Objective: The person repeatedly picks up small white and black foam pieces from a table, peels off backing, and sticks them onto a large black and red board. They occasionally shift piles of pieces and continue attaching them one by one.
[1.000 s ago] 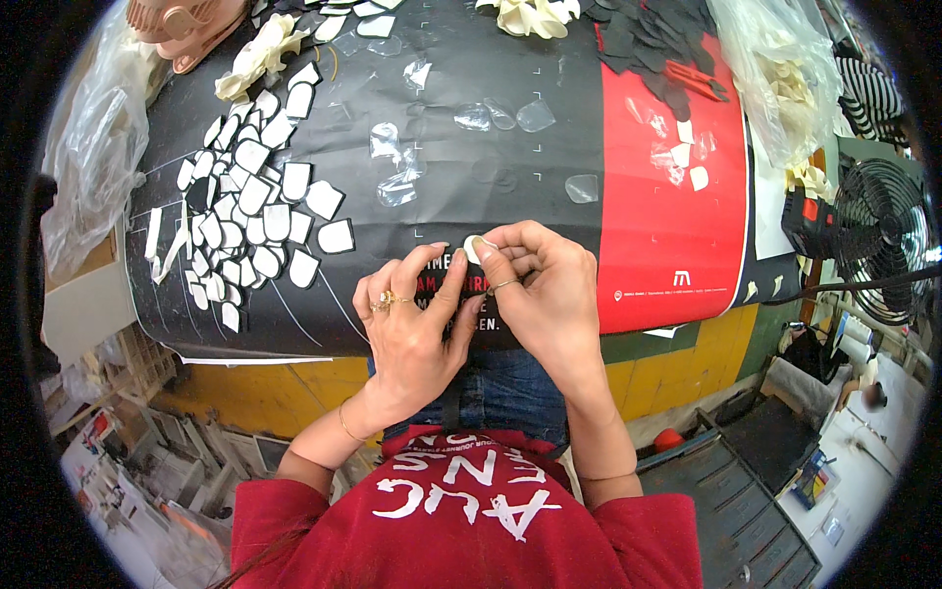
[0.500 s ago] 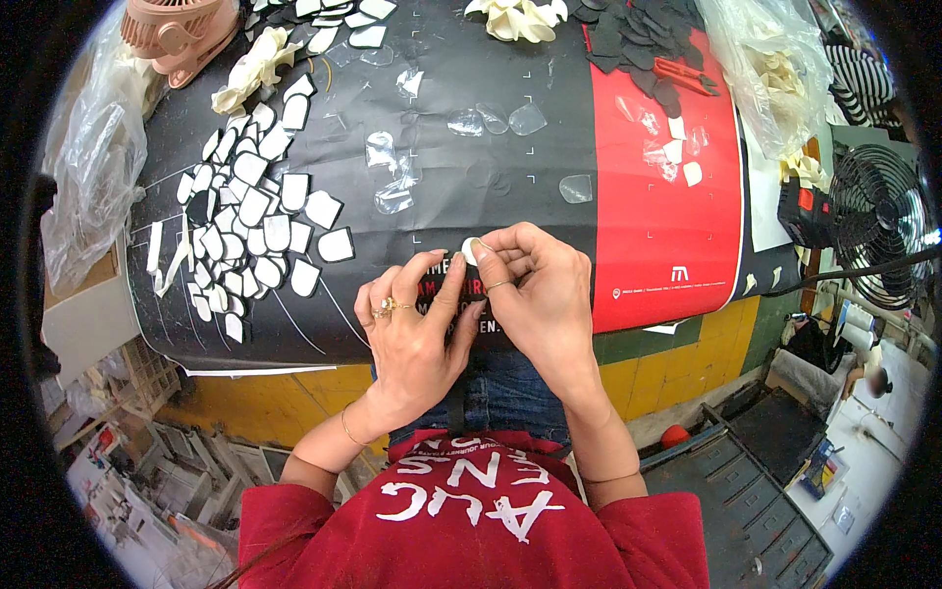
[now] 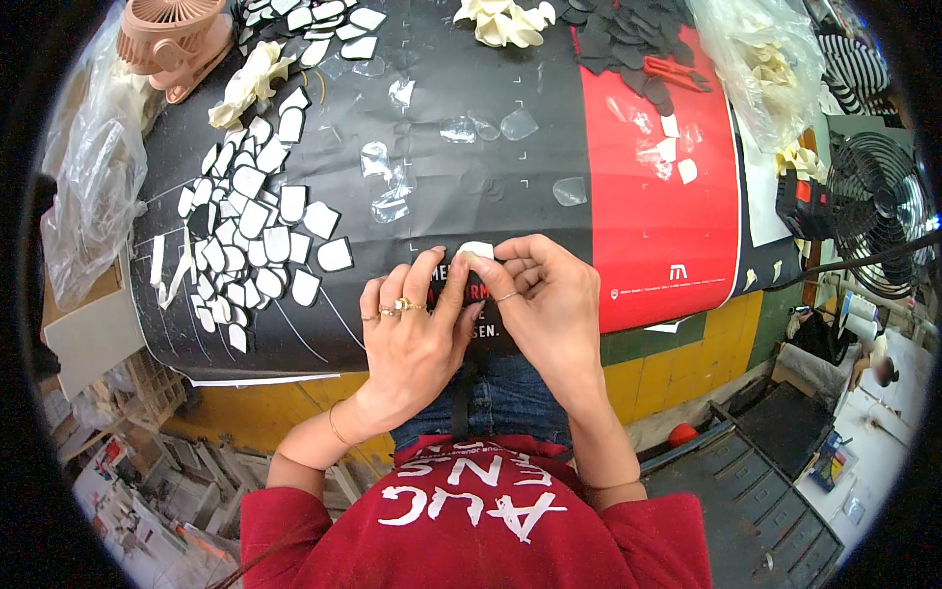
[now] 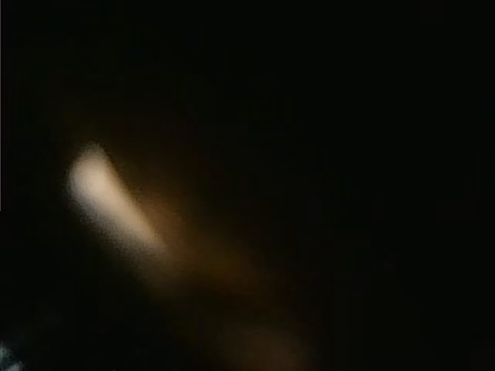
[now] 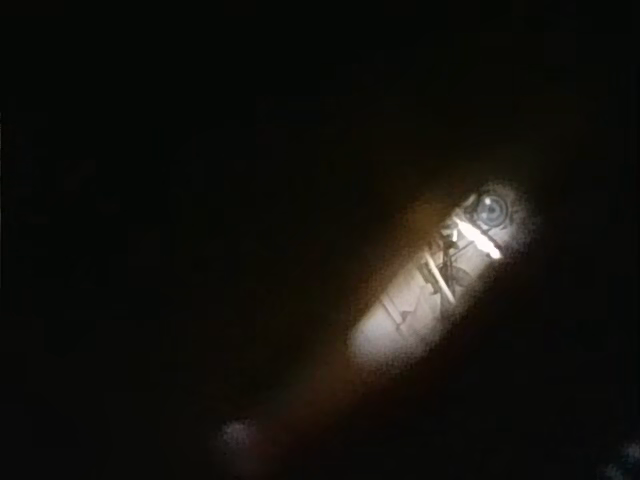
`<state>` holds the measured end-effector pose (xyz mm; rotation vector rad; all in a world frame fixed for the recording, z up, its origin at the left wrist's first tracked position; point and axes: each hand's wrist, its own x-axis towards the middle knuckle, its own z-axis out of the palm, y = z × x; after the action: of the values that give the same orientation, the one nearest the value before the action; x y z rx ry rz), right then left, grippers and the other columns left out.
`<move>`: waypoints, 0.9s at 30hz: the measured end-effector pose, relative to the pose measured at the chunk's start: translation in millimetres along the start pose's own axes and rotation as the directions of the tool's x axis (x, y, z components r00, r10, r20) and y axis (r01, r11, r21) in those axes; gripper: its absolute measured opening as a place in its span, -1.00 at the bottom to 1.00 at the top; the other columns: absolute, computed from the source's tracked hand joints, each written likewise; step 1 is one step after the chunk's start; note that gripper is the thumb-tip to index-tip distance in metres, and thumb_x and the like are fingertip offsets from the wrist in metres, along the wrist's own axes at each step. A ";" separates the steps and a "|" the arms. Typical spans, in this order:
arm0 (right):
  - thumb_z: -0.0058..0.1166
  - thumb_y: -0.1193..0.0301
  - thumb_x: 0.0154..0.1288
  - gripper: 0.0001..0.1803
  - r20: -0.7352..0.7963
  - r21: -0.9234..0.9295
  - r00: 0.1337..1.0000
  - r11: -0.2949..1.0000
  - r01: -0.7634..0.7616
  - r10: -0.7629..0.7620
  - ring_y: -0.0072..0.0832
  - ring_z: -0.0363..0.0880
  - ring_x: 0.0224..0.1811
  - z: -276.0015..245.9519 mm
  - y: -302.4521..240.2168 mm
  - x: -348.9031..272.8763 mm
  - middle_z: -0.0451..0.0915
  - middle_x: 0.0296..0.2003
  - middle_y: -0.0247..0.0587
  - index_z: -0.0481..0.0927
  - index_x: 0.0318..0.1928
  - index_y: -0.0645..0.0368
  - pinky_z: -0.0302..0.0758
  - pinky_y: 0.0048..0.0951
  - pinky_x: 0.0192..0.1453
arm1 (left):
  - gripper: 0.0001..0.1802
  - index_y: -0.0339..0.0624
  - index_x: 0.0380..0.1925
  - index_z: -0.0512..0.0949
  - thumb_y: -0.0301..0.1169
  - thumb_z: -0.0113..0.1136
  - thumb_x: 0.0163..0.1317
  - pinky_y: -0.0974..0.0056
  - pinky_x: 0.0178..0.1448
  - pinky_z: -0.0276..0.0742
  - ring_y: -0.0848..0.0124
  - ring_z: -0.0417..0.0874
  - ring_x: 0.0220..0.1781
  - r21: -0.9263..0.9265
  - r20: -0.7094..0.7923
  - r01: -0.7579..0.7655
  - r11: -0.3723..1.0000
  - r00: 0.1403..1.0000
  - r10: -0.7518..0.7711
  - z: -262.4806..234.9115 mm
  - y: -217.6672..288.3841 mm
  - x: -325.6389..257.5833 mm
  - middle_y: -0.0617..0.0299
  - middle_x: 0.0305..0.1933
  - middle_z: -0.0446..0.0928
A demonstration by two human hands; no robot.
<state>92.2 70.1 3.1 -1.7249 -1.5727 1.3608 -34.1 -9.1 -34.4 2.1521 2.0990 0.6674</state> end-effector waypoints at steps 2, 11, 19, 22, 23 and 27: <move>0.31 0.48 0.34 -0.84 -0.006 0.015 1.000 1.000 -0.011 0.011 -0.82 0.50 -0.45 -2.1 1.9 -1.6 0.62 -0.47 -0.44 0.65 -0.22 0.36 0.45 -0.74 -0.39 | -0.45 -0.12 0.13 0.60 -0.25 0.42 0.10 0.07 0.24 0.26 0.20 0.45 0.15 0.006 0.011 -0.008 1.000 1.000 0.008 0.2 0.8 -1.2 0.16 0.21 0.45; 0.27 0.47 0.34 -0.83 -0.106 -0.138 0.982 0.981 0.140 -0.155 -0.59 0.47 -0.63 7.5 7.1 0.4 0.57 -0.53 -0.23 0.61 -0.34 0.35 0.42 -0.50 -0.51 | -0.44 -0.16 0.13 0.59 -0.26 0.40 0.10 0.06 0.26 0.26 0.20 0.45 0.16 0.038 0.032 -0.028 0.999 0.999 0.027 0.2 1.5 -1.0 0.15 0.22 0.45; 0.26 0.48 0.31 -0.76 -0.237 -0.402 0.895 0.877 0.264 -0.378 -0.35 0.59 -0.41 17.5 18.1 -7.2 0.42 -0.15 -0.06 0.52 -0.07 0.21 0.55 -0.37 -0.34 | -0.44 -0.17 0.13 0.59 -0.25 0.39 0.10 0.06 0.25 0.26 0.22 0.45 0.16 0.063 0.019 -0.044 0.997 0.999 0.043 1.5 1.3 -1.5 0.14 0.21 0.46; 0.27 0.47 0.28 -0.69 -0.224 -0.466 0.832 0.805 0.366 -0.508 -0.24 0.54 -0.14 24.7 30.2 -12.4 0.41 0.03 -0.05 0.62 0.04 0.05 0.56 -0.23 -0.17 | -0.44 -0.17 0.13 0.59 -0.22 0.39 0.11 0.06 0.25 0.27 0.21 0.45 0.16 0.082 -0.003 -0.052 0.995 0.999 0.052 3.2 0.8 -2.4 0.14 0.21 0.46; 0.29 0.44 0.25 -0.65 -0.150 -0.567 0.785 0.703 0.429 -0.600 -0.22 0.51 -0.04 21.9 33.8 -12.3 0.41 0.11 -0.04 0.65 0.06 -0.01 0.52 -0.22 -0.07 | -0.43 -0.18 0.13 0.59 -0.21 0.39 0.11 0.06 0.25 0.27 0.21 0.45 0.16 0.085 0.008 -0.052 0.995 0.999 0.052 3.1 0.6 -2.8 0.13 0.22 0.46; 0.23 0.20 0.30 -0.55 0.089 -0.732 0.779 0.490 0.474 -0.621 -0.04 0.26 0.37 -3.0 42.7 -11.2 0.24 0.44 0.08 0.64 0.21 -0.19 0.24 -0.05 0.34 | -0.40 -0.22 0.14 0.58 -0.16 0.38 0.12 0.06 0.25 0.28 0.17 0.45 0.17 0.069 0.046 -0.067 0.995 0.997 0.064 -1.9 1.7 -2.8 0.10 0.22 0.45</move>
<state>117.4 49.6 -27.0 -1.3909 -2.4610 0.2045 -33.1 -12.4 -32.8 2.2596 2.0681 0.5547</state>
